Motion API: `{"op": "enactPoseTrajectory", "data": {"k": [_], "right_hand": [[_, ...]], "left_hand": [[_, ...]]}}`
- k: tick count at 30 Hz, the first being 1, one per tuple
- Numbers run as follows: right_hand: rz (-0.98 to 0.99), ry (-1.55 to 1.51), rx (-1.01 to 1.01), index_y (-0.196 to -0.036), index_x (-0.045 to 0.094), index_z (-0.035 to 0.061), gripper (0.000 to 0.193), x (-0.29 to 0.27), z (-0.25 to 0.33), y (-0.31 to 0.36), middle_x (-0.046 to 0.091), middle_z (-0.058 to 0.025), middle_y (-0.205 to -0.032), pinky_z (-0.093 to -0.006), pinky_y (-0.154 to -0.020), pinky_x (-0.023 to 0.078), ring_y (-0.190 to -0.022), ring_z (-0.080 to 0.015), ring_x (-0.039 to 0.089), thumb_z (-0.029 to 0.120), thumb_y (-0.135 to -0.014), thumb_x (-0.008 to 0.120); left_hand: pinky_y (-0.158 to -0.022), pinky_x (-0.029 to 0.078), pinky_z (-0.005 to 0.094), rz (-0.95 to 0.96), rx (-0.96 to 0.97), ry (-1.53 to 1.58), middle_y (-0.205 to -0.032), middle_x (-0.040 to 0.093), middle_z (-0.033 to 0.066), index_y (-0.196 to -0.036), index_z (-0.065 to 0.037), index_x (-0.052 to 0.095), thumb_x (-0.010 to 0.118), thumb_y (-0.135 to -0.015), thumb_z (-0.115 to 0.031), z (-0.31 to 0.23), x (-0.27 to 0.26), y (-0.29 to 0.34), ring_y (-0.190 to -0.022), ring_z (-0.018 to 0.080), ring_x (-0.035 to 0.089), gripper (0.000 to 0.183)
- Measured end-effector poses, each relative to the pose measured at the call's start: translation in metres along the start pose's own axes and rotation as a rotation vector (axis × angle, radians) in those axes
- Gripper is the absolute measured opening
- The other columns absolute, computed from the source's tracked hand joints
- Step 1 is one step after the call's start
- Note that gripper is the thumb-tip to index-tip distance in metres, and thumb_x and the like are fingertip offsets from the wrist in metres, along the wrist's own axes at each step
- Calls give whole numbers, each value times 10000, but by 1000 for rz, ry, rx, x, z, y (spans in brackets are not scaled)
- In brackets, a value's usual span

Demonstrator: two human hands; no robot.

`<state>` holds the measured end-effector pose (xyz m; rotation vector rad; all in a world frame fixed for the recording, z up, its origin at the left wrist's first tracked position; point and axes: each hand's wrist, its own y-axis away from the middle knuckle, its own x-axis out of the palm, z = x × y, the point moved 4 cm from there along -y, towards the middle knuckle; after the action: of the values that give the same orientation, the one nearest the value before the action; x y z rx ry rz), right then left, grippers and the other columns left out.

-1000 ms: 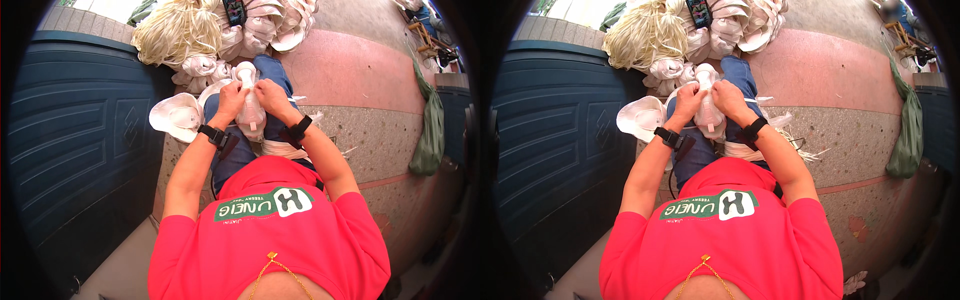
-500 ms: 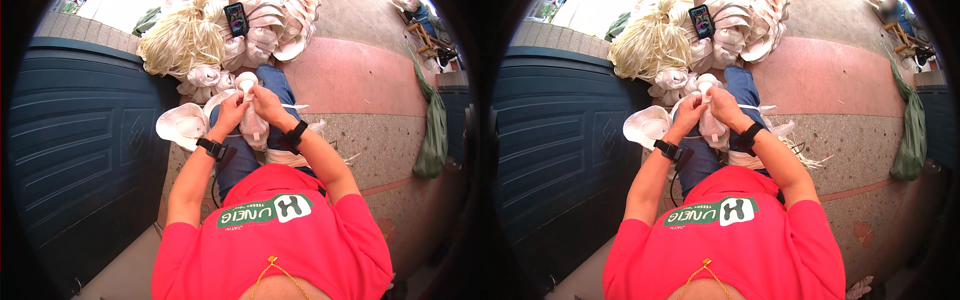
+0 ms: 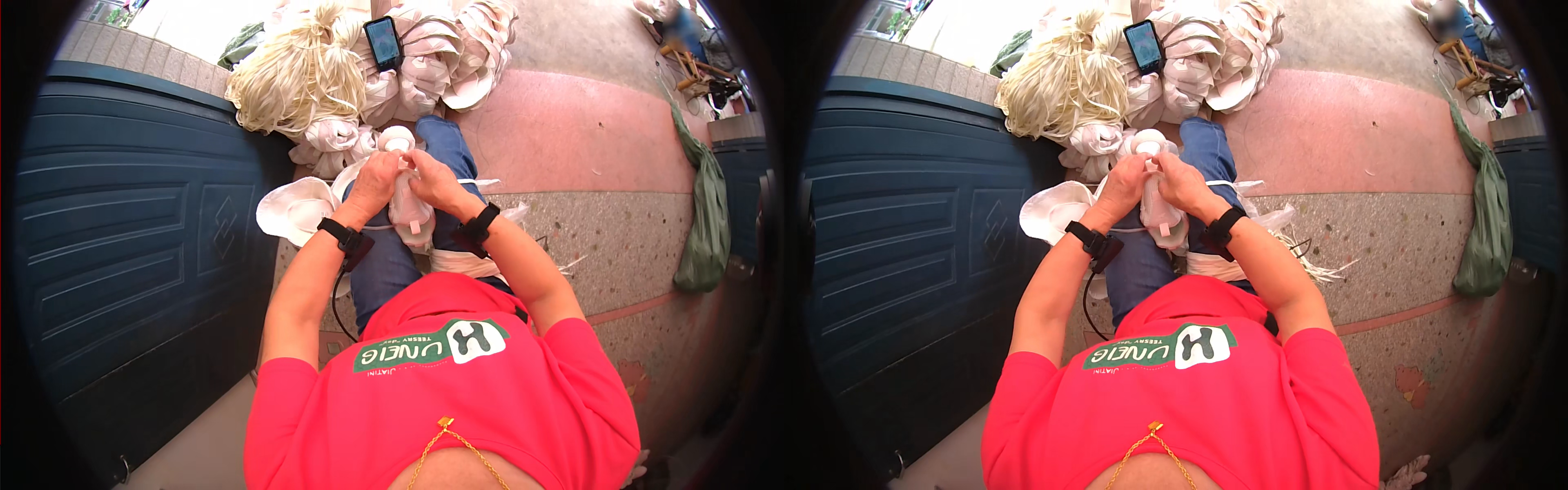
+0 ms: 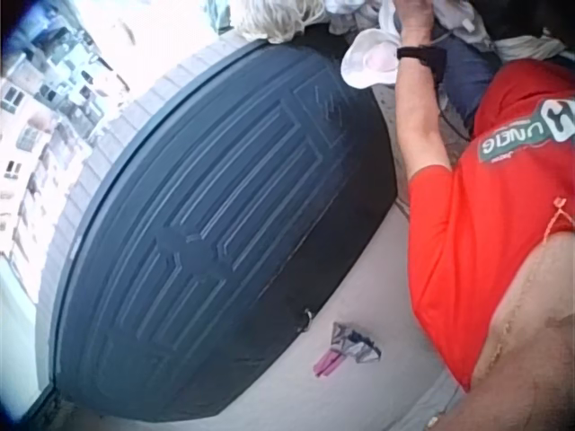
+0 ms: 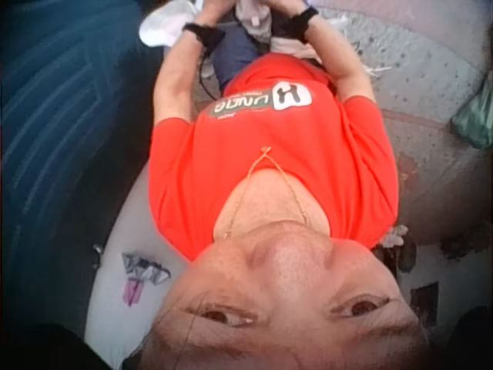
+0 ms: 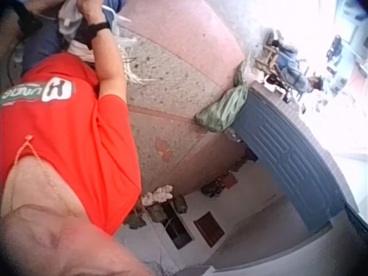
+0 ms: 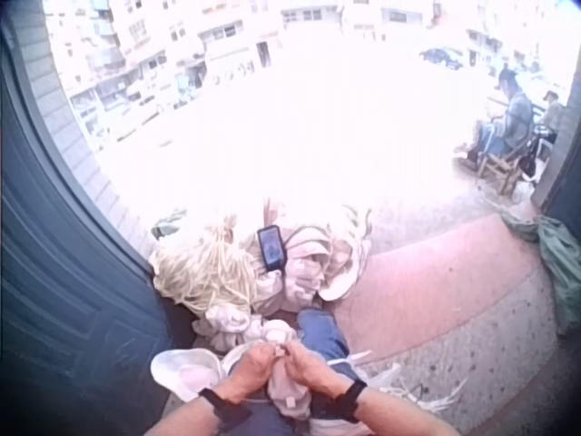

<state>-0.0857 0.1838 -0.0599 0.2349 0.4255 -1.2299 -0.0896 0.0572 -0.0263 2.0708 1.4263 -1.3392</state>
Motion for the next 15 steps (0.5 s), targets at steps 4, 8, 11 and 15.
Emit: {"op": "enactPoseTrajectory", "data": {"k": [4, 8, 11, 15], "right_hand": [[55, 98, 5, -1062, 441, 48, 363, -2, 10, 3, 506, -193, -1024, -418, -770, 428, -945, -383, 508, 8, -705, 492], [87, 233, 91, -1058, 452, 53, 363, -9, 9, 9, 506, -182, -1062, -421, -781, 427, -962, -374, 501, 41, -700, 513], [17, 257, 52, -1056, 449, 67, 353, -16, -4, 14, 537, -184, -997, -440, -734, 439, -883, -361, 546, 84, -711, 522], [151, 285, 248, -1061, 461, 69, 353, -38, -2, 22, 588, -214, -866, -444, -718, 433, -856, -371, 558, 170, -736, 555]], "left_hand": [[-686, 433, 379, 78, 116, -110, -801, 527, 149, -966, -10, 487, 530, -722, -30, -6, -15, 5, -783, 304, 502, 249], [-659, 436, 357, 76, 168, -494, -768, 504, 118, -834, -17, 509, 523, -657, -28, 19, -55, 30, -768, 271, 488, 177], [-622, 424, 365, -9, -174, -782, -722, 502, 108, -682, -46, 527, 506, -739, -69, 79, -129, 75, -741, 257, 484, 65], [-638, 423, 442, -95, -676, -1144, -726, 546, 152, -665, -35, 532, 435, -747, -101, 109, -255, 134, -739, 339, 528, 143]]}}
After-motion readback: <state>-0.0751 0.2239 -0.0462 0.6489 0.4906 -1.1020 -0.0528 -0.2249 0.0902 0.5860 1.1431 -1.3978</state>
